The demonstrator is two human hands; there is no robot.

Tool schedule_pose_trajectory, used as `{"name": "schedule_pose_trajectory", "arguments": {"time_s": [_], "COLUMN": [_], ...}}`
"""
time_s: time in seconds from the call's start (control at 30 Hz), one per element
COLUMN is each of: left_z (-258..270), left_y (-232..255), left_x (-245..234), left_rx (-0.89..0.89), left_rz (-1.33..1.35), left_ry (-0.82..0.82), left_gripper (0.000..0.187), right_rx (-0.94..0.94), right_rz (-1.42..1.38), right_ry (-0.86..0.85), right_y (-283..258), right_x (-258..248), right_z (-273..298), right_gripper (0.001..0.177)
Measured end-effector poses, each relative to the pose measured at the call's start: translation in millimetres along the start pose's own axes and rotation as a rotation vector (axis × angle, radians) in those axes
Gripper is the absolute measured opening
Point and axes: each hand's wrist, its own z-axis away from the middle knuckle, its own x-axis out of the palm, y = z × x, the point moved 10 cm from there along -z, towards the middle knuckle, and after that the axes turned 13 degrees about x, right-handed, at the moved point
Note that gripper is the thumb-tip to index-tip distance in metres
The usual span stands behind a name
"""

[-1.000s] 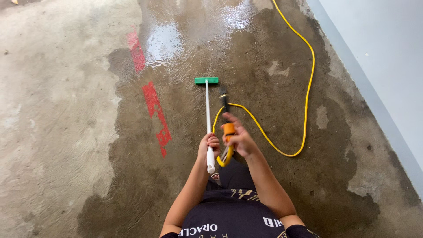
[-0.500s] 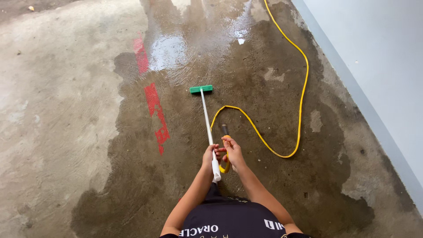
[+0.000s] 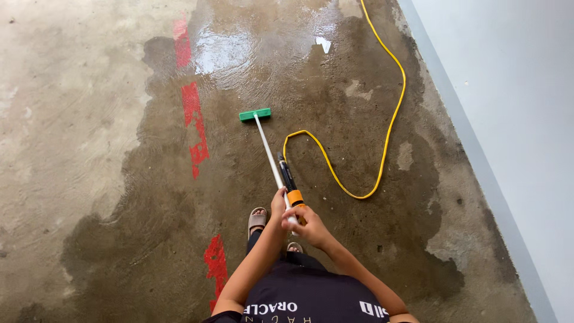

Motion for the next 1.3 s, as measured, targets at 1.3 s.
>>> {"name": "schedule_pose_trajectory", "arguments": {"time_s": [1.3], "left_z": [13.8], "left_y": [283.8], "left_x": [206.2], "left_rx": [1.269], "left_rz": [-0.751], "left_ry": [-0.552], "left_gripper": [0.043], "right_rx": [-0.284], "right_rz": [0.49], "right_ry": [0.324], "right_y": [-227.5], "right_x": [-35.9], "right_z": [-183.0], "right_gripper": [0.02]}}
